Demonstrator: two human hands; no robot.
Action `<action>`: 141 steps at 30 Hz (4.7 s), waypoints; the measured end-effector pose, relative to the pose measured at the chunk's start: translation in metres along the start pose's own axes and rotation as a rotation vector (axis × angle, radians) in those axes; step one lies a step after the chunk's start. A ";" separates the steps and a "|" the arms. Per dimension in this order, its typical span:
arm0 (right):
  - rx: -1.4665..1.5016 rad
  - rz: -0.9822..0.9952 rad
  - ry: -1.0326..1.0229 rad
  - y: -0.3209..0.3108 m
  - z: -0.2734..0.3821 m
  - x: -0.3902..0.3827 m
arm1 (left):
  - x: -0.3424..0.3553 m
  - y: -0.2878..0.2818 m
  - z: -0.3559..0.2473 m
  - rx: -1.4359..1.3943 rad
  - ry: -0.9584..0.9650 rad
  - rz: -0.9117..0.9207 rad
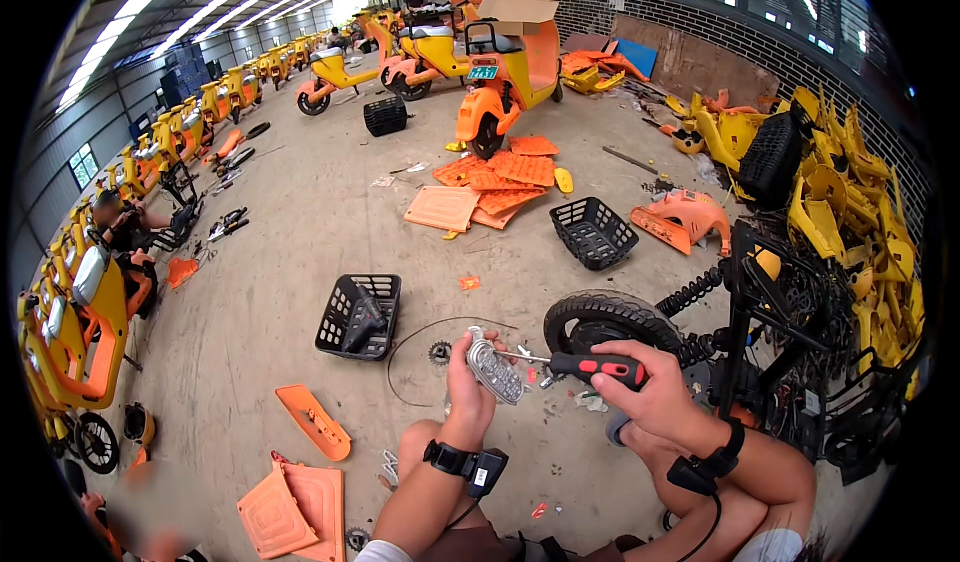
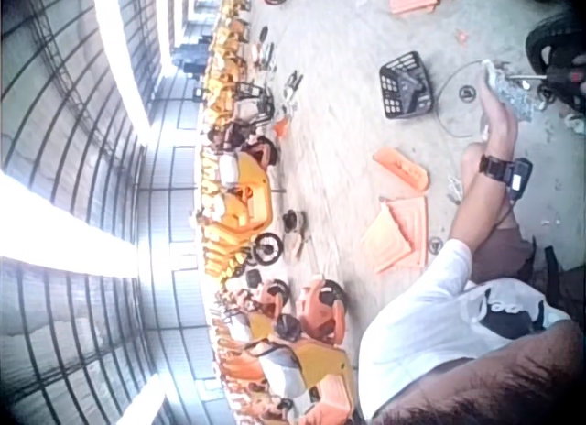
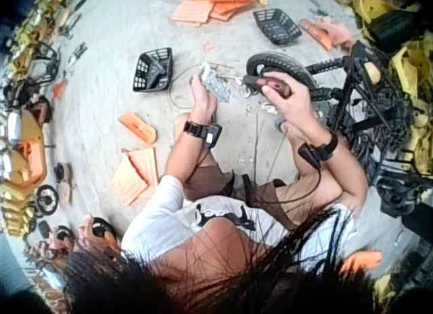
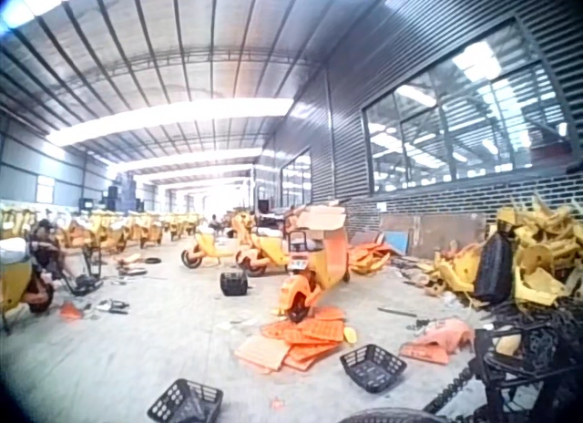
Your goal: The person disassembles a light component using a screwdriver, removing screws and separating the internal parts while sitting in a workspace containing various moped frames and components.
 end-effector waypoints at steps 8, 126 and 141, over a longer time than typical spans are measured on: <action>-0.041 0.021 0.056 0.005 0.008 -0.004 | 0.001 -0.003 -0.004 0.061 -0.003 -0.002; -0.189 -0.071 0.104 -0.014 0.014 -0.006 | -0.005 0.006 0.013 -0.017 -0.026 0.048; -0.349 -0.068 -0.158 -0.005 0.015 -0.006 | 0.002 -0.005 0.010 0.006 -0.021 0.003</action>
Point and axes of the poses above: each hand's wrist, its own x-axis towards the middle knuckle, its own y-axis out of the palm, z = x × y, the point moved 1 cm from there along x, towards the middle knuckle, and after that the axes turned 5 degrees about y, right-handed, at the moved point
